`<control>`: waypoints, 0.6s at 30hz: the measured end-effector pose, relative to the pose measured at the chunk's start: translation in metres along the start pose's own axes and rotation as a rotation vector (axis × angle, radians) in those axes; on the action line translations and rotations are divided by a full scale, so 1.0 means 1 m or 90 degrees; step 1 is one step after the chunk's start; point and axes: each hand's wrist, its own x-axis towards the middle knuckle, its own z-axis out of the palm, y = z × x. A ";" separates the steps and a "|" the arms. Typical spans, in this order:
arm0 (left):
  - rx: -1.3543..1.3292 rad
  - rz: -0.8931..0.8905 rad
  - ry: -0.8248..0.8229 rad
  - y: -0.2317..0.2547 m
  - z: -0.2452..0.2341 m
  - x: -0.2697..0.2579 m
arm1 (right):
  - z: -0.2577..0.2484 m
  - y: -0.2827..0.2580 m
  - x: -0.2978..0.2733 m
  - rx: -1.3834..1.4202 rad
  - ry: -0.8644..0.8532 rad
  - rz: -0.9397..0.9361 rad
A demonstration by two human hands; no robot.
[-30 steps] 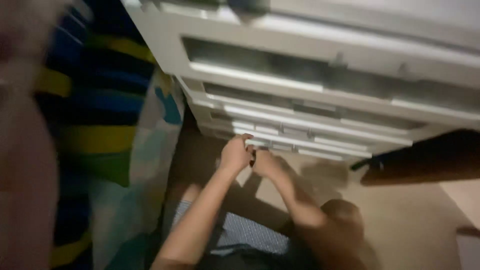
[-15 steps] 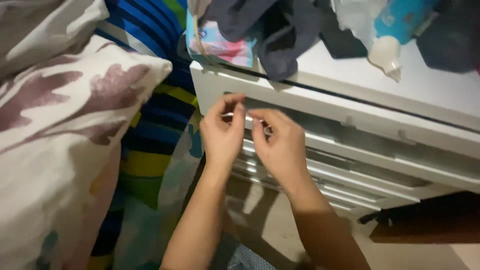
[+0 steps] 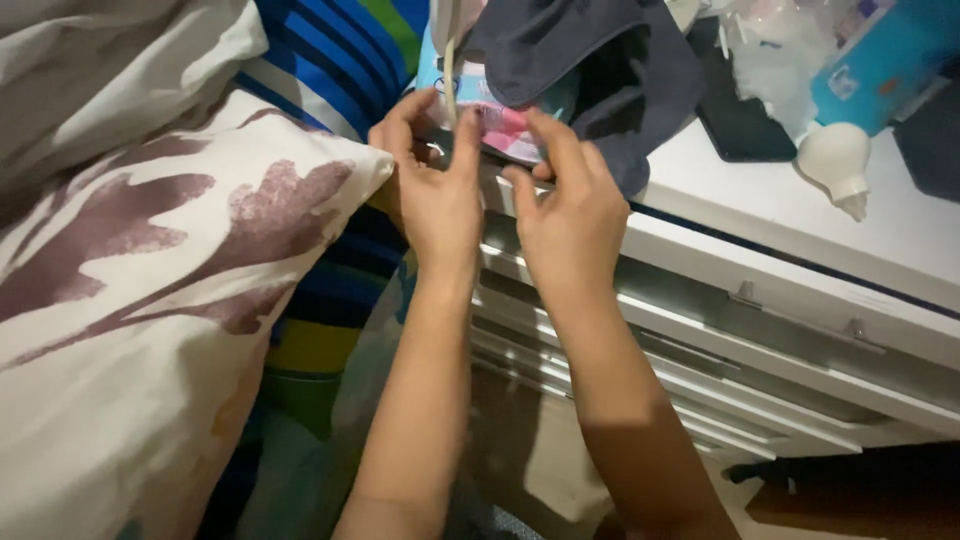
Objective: The person unplugs a phone and its charger from a dresser, searches through drawers for items, and uses a wet wipe to clean the dresser handles and front surfaces before tidying bottles on the top.
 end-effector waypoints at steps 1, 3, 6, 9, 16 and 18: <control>0.033 0.000 -0.006 -0.004 0.000 0.002 | 0.003 0.001 0.004 -0.002 0.020 -0.037; -0.027 0.000 -0.008 -0.013 0.002 0.006 | 0.007 0.006 0.010 -0.004 0.057 -0.110; -0.141 -0.106 -0.011 -0.029 0.005 0.008 | 0.003 0.010 0.015 -0.022 0.067 -0.071; -0.231 -0.162 -0.015 -0.041 0.010 0.008 | -0.003 0.004 0.018 0.068 0.063 -0.097; -0.253 -0.144 -0.002 -0.067 0.003 0.007 | 0.017 0.013 0.026 -0.042 0.067 -0.177; -0.268 -0.191 0.031 -0.075 0.001 0.021 | 0.009 0.026 0.025 -0.056 0.085 -0.182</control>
